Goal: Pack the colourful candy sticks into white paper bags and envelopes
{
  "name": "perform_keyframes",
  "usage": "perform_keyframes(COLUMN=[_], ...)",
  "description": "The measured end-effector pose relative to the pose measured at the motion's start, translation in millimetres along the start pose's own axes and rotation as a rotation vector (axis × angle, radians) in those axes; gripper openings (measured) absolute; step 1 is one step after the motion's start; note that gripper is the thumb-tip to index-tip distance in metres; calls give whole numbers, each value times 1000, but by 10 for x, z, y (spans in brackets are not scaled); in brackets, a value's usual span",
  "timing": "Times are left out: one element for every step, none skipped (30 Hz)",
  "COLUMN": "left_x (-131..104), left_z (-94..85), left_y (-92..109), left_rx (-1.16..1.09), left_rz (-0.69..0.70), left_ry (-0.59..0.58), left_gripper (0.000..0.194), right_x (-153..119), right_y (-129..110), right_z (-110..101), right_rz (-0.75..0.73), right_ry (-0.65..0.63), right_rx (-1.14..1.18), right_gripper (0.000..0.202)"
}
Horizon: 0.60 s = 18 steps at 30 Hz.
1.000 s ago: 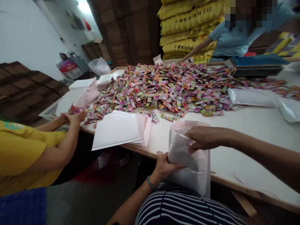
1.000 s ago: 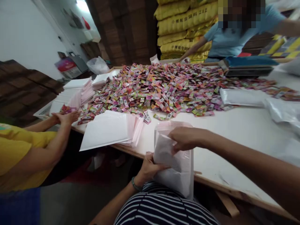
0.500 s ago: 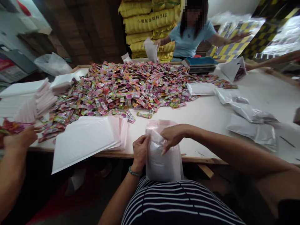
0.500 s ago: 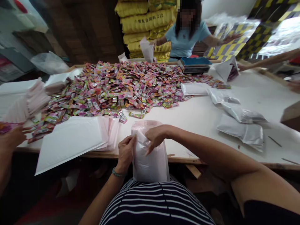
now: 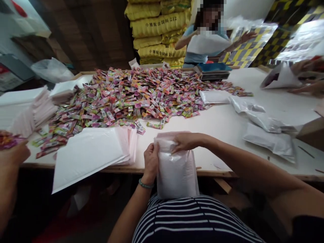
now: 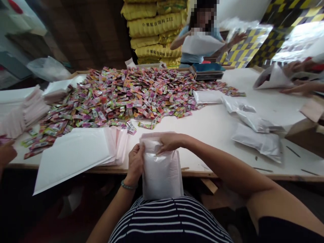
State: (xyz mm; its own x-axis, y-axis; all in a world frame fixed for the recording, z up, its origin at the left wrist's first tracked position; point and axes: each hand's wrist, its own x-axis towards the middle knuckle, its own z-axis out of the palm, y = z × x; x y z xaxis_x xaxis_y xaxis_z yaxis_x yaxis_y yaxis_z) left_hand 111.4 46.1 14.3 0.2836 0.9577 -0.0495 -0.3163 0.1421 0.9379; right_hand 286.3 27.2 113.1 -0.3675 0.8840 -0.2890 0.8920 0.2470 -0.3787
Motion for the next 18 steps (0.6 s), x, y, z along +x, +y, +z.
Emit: perform_keyframes(left_x=[10, 18, 25, 30, 33, 35, 37, 39, 43, 47, 53, 59, 64, 68, 69, 68, 65, 60], left_z=[5, 12, 22, 33, 45, 56, 64, 69, 69, 63, 54, 41, 28, 16, 9, 6, 7, 13], left_y=[-8, -11, -9, -2, 8, 19, 29, 36, 40, 40, 37, 33, 29, 27, 28, 34, 45, 59], left_rx=[-14, -24, -35, -50, -70, -89, -100, -102, -94, -80, -64, -52, -48, -51, -58, -67, -75, -82], left_rz=[-15, -21, -22, -22, -22, -18, -5, 17, 41, 63, 76, 76, 61, 37, 14, -7, -25, -38], left_ry=[-2, -2, 0, 4, 4, -1, -14, -30, -44, -53, -55, -56, -59, -63, -68, -71, -70, -58], left_gripper=[46, 45, 45, 46, 48, 51, 53, 52, 50, 47, 45, 44, 45, 47, 49, 50, 50, 49], right_x=[-20, -38, -49, -49, -37, -10, 31, 84, 145, 209, 271, 326, 369, 393, 394, 366, 304, 202], right_y=[-6, -23, -52, -88, -130, -171, -209, -239, -260, -270, -270, -259, -239, -210, -171, -120, -55, 25], right_z=[-13, -28, -41, -47, -43, -27, 2, 41, 87, 135, 182, 221, 250, 264, 260, 238, 198, 144], right_rz=[38, 70, 89, 91, 75, 41, -3, -41, -69, -82, -77, -62, -44, -25, -3, 24, 52, 77], right_ry=[-33, -60, -41, 42, 159, 283, 393, 462, 493, 500, 496, 495, 504, 531, 582, 659, 756, 863], right_rx=[-43, -86, -118, -135, -148, -163, -184, -215, -251, -284, -305, -304, -272, -205, -101, 41, 214, 401], right_gripper=[40, 40, 37, 33, 29, 26, 24, 25, 27, 29, 29, 28, 27, 26, 25, 24, 24, 26])
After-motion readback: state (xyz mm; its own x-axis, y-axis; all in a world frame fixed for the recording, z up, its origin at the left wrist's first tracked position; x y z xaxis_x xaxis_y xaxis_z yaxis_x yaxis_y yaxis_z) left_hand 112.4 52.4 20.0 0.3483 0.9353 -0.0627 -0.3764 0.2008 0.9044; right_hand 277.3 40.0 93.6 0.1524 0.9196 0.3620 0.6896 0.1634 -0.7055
